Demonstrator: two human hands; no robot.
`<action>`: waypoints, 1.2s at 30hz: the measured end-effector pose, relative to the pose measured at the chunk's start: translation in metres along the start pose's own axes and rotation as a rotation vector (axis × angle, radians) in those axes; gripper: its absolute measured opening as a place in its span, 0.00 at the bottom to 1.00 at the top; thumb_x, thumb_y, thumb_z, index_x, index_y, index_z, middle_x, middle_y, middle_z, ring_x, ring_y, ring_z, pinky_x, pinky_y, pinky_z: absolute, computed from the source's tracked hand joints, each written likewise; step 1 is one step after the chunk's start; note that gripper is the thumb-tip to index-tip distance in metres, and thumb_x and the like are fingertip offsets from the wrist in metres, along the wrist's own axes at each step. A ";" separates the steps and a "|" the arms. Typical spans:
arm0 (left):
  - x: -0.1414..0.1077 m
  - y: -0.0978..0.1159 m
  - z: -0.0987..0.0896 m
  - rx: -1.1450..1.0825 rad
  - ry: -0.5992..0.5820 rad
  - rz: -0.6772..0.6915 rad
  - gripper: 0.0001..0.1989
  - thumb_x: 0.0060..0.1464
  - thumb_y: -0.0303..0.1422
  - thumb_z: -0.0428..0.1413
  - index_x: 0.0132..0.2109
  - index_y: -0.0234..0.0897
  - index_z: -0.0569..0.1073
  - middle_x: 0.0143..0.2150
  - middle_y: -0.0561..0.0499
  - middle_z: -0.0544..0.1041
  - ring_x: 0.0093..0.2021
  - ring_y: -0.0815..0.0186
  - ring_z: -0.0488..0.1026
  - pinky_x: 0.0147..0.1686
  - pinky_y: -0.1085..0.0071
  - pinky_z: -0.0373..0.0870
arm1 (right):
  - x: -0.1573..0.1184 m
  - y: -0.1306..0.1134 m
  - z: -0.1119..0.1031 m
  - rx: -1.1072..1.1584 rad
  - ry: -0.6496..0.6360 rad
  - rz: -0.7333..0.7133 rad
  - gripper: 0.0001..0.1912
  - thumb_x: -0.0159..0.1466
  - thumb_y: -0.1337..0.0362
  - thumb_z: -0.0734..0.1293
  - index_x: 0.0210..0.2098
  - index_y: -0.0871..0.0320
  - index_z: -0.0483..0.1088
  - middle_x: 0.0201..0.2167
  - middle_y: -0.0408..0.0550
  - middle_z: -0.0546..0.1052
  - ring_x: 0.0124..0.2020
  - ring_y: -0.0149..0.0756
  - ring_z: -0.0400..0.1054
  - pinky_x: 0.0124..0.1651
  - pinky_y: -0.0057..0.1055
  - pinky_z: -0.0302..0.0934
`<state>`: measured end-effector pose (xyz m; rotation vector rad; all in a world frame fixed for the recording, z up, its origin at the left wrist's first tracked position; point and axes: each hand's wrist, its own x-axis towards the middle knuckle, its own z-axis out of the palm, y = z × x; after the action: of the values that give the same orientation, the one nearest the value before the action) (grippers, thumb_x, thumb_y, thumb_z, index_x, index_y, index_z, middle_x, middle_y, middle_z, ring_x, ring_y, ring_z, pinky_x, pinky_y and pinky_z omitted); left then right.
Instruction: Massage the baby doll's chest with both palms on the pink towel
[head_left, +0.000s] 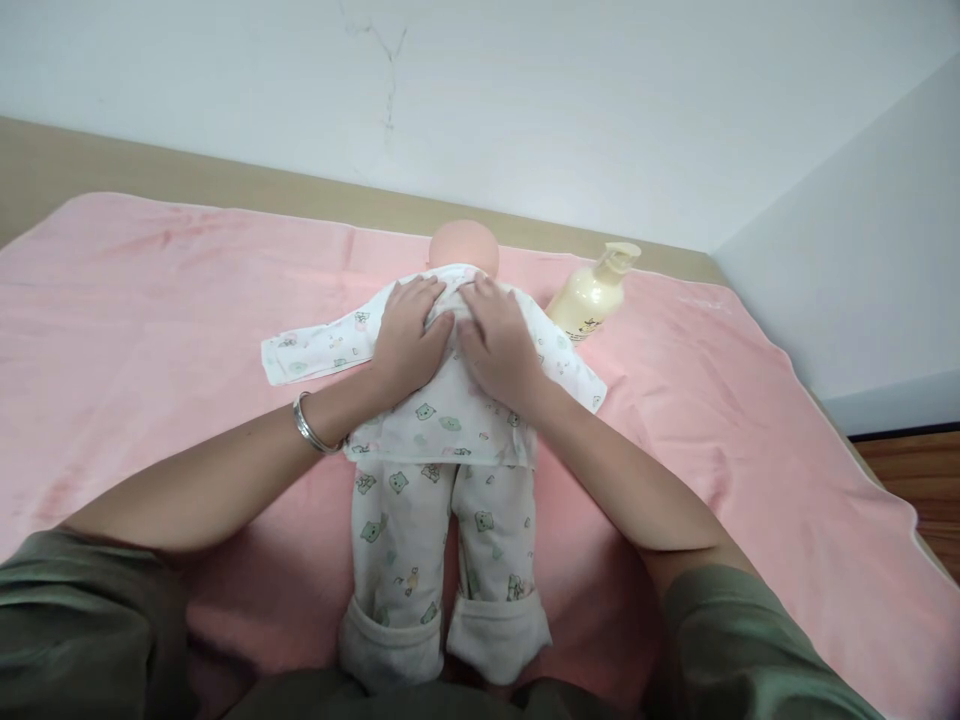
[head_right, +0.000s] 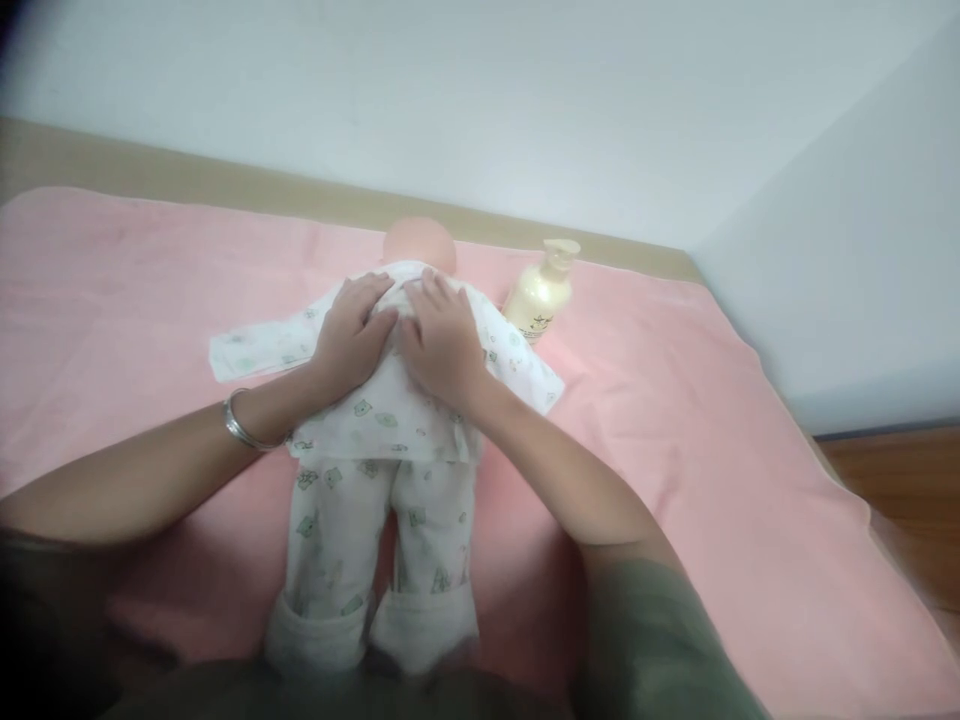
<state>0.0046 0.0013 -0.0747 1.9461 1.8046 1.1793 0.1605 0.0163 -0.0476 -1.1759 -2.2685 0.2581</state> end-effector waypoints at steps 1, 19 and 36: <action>0.000 0.000 0.000 0.002 0.001 0.005 0.25 0.62 0.39 0.43 0.60 0.36 0.72 0.64 0.45 0.74 0.68 0.57 0.65 0.75 0.54 0.53 | 0.000 -0.001 0.001 -0.012 -0.037 -0.012 0.25 0.72 0.62 0.53 0.65 0.61 0.64 0.72 0.59 0.61 0.76 0.49 0.50 0.76 0.62 0.45; 0.001 -0.001 -0.001 -0.010 -0.016 0.035 0.26 0.63 0.40 0.43 0.60 0.34 0.72 0.64 0.43 0.73 0.67 0.57 0.66 0.72 0.57 0.59 | -0.001 -0.006 -0.007 0.014 0.037 -0.042 0.24 0.70 0.65 0.56 0.63 0.57 0.67 0.73 0.54 0.59 0.75 0.45 0.51 0.76 0.57 0.46; 0.001 0.000 -0.002 0.019 -0.026 0.030 0.26 0.63 0.39 0.42 0.61 0.35 0.71 0.64 0.44 0.73 0.66 0.57 0.66 0.72 0.57 0.59 | -0.001 -0.007 0.000 -0.035 0.030 -0.014 0.26 0.70 0.65 0.55 0.67 0.57 0.62 0.74 0.54 0.56 0.77 0.47 0.45 0.76 0.61 0.43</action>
<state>0.0034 0.0014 -0.0736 1.9962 1.7861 1.1448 0.1563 0.0116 -0.0453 -1.1738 -2.2631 0.1944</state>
